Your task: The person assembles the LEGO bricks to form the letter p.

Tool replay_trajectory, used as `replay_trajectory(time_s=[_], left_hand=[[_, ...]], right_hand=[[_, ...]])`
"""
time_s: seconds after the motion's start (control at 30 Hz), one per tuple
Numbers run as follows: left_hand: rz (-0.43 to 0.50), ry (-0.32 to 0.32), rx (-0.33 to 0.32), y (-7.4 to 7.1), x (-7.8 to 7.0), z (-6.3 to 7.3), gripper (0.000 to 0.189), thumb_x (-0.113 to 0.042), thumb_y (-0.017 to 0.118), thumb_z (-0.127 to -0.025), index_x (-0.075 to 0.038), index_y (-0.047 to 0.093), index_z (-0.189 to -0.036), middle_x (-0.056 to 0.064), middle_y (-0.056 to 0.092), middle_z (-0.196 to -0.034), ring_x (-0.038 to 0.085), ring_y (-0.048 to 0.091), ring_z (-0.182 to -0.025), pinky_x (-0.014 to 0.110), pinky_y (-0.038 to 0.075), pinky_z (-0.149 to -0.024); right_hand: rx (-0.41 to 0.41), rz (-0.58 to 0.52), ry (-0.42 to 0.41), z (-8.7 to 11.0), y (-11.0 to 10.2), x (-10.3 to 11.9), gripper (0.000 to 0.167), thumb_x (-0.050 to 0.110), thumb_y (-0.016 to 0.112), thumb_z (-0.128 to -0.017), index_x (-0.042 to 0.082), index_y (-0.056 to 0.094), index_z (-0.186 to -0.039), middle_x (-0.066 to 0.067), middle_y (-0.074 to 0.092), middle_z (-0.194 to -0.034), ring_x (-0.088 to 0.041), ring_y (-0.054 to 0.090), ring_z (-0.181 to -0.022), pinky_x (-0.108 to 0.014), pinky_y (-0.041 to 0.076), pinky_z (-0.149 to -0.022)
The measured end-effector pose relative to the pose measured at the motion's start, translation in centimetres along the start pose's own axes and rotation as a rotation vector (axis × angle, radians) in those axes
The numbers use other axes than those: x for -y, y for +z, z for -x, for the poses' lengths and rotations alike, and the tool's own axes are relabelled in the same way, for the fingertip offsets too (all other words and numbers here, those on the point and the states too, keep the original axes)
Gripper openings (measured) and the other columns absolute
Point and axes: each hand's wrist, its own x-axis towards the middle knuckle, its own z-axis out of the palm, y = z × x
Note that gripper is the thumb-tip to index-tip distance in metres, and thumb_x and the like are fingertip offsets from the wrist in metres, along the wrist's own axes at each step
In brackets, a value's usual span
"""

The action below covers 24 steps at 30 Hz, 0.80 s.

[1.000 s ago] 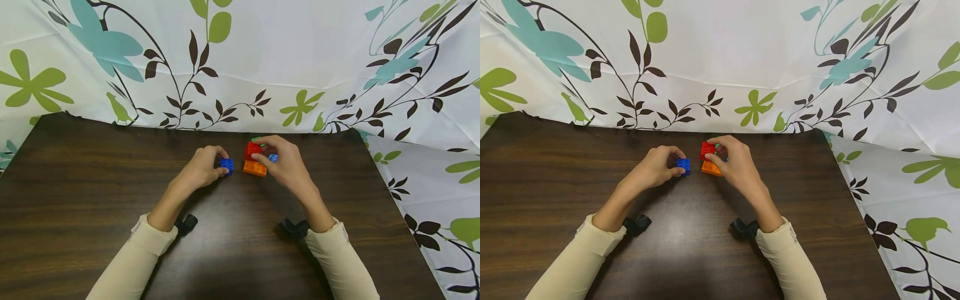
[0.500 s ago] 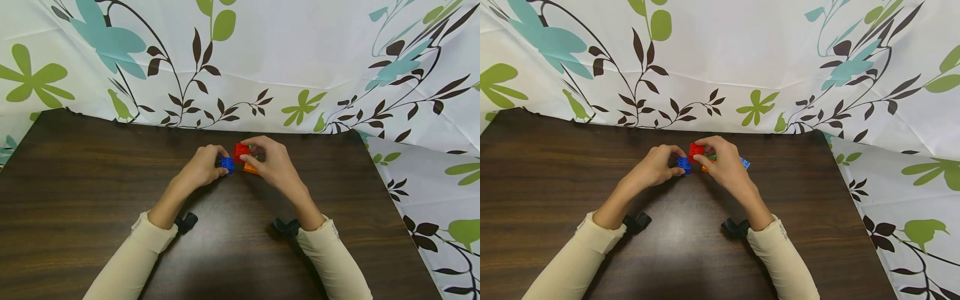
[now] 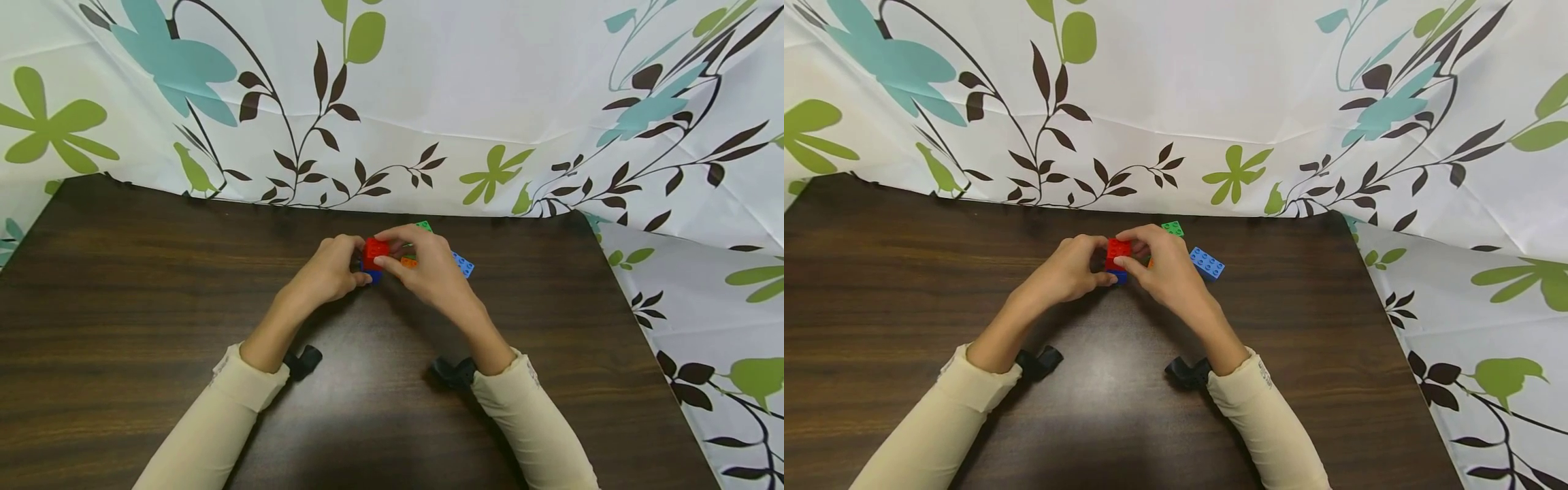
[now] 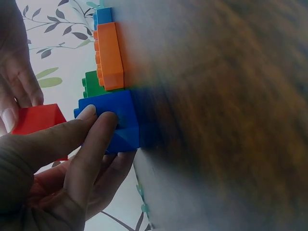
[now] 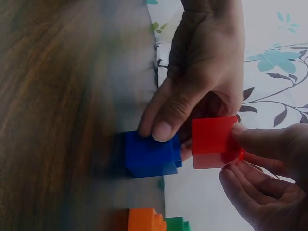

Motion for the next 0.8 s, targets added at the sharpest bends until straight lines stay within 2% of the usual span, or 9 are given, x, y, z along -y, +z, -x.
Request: replay_trajectory(time_s=[0.1,0.37,0.63,0.8], left_hand=[[0.003,0.007,-0.003,0.00,0.06,0.05,0.042,-0.006,0.078,-0.097,0.005,0.065,-0.135,0.020,0.074,-0.130,0.037,0.067,-0.127,0.053,0.054,-0.113],[0.006,0.008,0.001,-0.01,0.04,0.09,0.042,-0.005,0.079,-0.097,0.006,0.064,-0.135,0.021,0.074,-0.128,0.037,0.069,-0.123,0.052,0.056,-0.110],[-0.011,0.028,0.001,-0.03,0.09,-0.03,0.042,-0.003,0.079,-0.095,0.005,0.065,-0.135,0.020,0.075,-0.123,0.036,0.071,-0.116,0.050,0.059,-0.104],[-0.032,0.028,0.000,-0.12,0.12,-0.05,0.042,-0.003,0.080,-0.095,0.005,0.066,-0.134,0.020,0.074,-0.122,0.036,0.071,-0.115,0.050,0.060,-0.102]], right_hand=[[0.014,-0.002,0.002,-0.05,0.27,-0.16,0.032,0.009,0.081,-0.096,0.004,0.075,-0.127,-0.012,0.076,-0.122,-0.025,0.075,-0.102,-0.048,0.063,-0.098],[0.025,-0.006,0.028,-0.23,0.75,-0.63,0.031,0.007,0.081,-0.096,0.003,0.075,-0.126,-0.013,0.076,-0.120,-0.025,0.076,-0.100,-0.044,0.064,-0.096],[0.036,0.006,0.017,-0.48,0.94,-0.75,0.031,0.008,0.081,-0.096,0.003,0.075,-0.125,-0.013,0.075,-0.119,-0.025,0.074,-0.100,-0.042,0.064,-0.097],[0.052,-0.032,0.024,-0.81,0.98,-0.78,0.031,0.006,0.084,-0.093,0.003,0.075,-0.123,-0.013,0.075,-0.116,-0.025,0.073,-0.098,-0.043,0.064,-0.098]])
